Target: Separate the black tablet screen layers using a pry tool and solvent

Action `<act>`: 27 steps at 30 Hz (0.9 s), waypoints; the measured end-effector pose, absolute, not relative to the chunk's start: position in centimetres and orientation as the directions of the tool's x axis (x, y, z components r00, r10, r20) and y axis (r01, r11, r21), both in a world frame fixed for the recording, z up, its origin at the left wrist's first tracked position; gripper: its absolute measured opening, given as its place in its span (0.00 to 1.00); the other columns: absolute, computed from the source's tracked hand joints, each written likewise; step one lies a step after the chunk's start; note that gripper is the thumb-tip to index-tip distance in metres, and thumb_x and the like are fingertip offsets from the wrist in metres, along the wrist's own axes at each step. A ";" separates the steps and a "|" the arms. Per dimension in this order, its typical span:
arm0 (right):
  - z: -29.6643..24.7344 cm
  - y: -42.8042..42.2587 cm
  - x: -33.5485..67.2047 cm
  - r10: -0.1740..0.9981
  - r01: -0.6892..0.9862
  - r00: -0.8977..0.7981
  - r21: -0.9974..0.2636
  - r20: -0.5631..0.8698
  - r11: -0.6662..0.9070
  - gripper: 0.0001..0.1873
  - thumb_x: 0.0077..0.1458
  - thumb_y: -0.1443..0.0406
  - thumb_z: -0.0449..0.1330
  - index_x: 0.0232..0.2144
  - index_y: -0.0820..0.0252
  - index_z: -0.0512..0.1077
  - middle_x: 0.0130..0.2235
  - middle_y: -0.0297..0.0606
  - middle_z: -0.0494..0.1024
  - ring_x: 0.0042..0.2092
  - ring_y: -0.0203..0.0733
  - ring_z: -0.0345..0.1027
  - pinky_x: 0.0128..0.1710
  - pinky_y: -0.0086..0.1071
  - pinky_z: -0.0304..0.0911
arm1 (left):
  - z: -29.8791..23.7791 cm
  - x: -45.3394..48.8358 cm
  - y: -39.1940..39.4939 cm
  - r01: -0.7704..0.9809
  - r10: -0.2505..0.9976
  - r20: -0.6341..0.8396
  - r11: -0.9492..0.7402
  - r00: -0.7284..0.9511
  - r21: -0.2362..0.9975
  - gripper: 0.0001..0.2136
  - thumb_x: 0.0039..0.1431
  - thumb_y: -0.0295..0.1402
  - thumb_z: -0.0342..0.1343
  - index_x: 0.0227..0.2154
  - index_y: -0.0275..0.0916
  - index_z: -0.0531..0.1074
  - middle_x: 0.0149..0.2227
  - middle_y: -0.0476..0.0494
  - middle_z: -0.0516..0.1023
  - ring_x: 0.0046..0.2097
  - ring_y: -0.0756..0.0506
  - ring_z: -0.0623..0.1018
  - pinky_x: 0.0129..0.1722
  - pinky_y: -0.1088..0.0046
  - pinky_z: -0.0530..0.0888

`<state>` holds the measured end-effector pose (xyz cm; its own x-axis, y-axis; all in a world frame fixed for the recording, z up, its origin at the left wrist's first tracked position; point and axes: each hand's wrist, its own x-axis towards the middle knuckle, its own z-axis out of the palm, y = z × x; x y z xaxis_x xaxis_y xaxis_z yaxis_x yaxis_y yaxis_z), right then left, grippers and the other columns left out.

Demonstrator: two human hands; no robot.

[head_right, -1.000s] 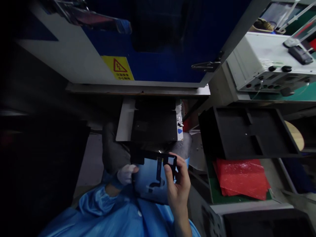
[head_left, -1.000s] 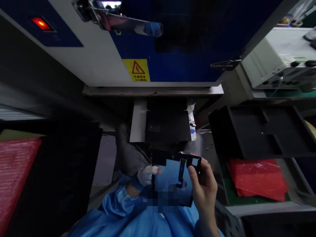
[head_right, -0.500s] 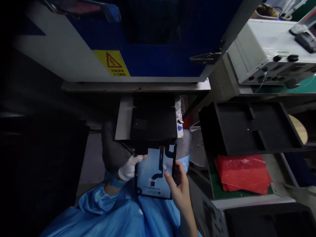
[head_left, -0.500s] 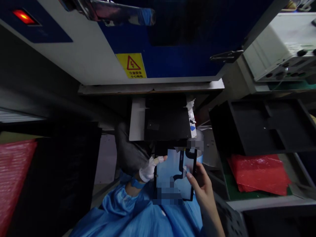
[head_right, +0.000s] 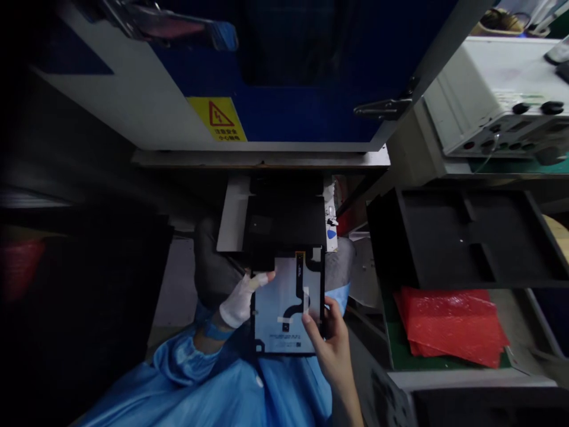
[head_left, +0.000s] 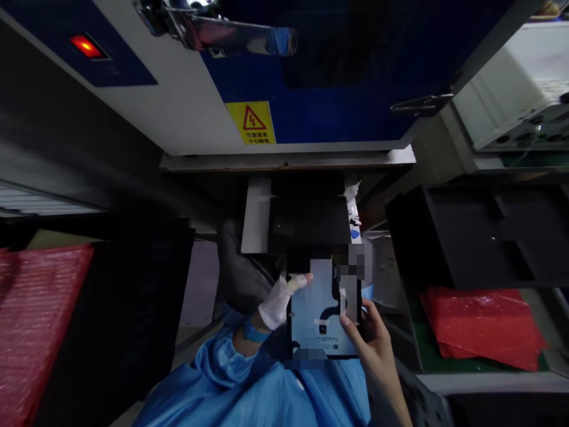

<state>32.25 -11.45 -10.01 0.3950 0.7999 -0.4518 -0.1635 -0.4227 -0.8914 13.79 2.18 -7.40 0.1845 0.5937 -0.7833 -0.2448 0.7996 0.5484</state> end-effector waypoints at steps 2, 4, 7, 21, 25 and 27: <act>-10.3 -11.6 32.3 0.845 -0.071 0.391 -0.927 -0.365 -0.367 0.27 0.57 0.43 0.79 0.44 0.54 0.80 0.36 0.37 0.86 0.37 0.46 0.83 0.37 0.32 0.80 | -6.9 13.0 2.2 -0.078 0.730 -0.654 0.677 0.199 0.731 0.14 0.42 0.40 0.78 0.32 0.44 0.84 0.40 0.44 0.90 0.50 0.37 0.87 0.57 0.66 0.82; -10.7 -12.0 32.6 0.886 0.032 0.397 -0.961 -0.239 -0.274 0.23 0.61 0.44 0.77 0.40 0.54 0.81 0.35 0.37 0.86 0.36 0.45 0.83 0.38 0.32 0.80 | -6.7 12.4 2.3 0.089 0.781 -0.547 0.549 0.302 0.831 0.15 0.42 0.45 0.78 0.30 0.44 0.84 0.37 0.42 0.90 0.45 0.35 0.87 0.53 0.62 0.83; -11.5 -13.2 33.0 0.903 0.183 0.422 -0.969 -0.076 -0.167 0.19 0.65 0.46 0.74 0.39 0.54 0.83 0.33 0.37 0.86 0.33 0.45 0.82 0.34 0.30 0.79 | -7.1 12.2 2.0 0.133 0.787 -0.377 0.359 0.488 0.924 0.11 0.49 0.42 0.76 0.30 0.42 0.85 0.36 0.42 0.89 0.41 0.38 0.87 0.48 0.64 0.82; -10.3 -18.9 33.3 0.870 0.116 0.490 -0.986 -0.052 -0.124 0.14 0.61 0.52 0.79 0.39 0.51 0.85 0.43 0.45 0.92 0.41 0.55 0.90 0.42 0.40 0.88 | -7.9 14.6 -1.0 -0.214 0.694 -0.050 0.288 0.718 0.933 0.18 0.63 0.48 0.76 0.26 0.40 0.86 0.33 0.35 0.89 0.36 0.41 0.88 0.42 0.66 0.84; -8.7 -18.9 33.2 0.897 0.304 0.417 -0.953 0.147 0.015 0.10 0.69 0.60 0.73 0.51 0.50 0.87 0.48 0.46 0.91 0.46 0.56 0.91 0.44 0.42 0.89 | -7.2 15.2 -0.3 -0.188 0.679 -0.063 0.290 0.731 0.938 0.19 0.62 0.50 0.77 0.25 0.40 0.86 0.30 0.35 0.87 0.34 0.42 0.87 0.40 0.66 0.83; -7.7 -18.6 32.8 0.913 0.420 0.314 -0.900 0.261 0.113 0.22 0.71 0.68 0.68 0.63 0.46 0.83 0.52 0.45 0.90 0.48 0.54 0.90 0.45 0.43 0.89 | -6.8 15.3 0.4 -0.157 0.681 -0.063 0.255 0.729 0.954 0.20 0.62 0.51 0.76 0.24 0.40 0.86 0.28 0.35 0.87 0.33 0.41 0.86 0.40 0.64 0.82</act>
<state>32.82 -18.57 -7.70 0.3135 0.9130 0.2609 0.4200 0.1131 -0.9005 15.27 0.37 -6.80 0.7292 0.6814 -0.0628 -0.1566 0.2554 0.9541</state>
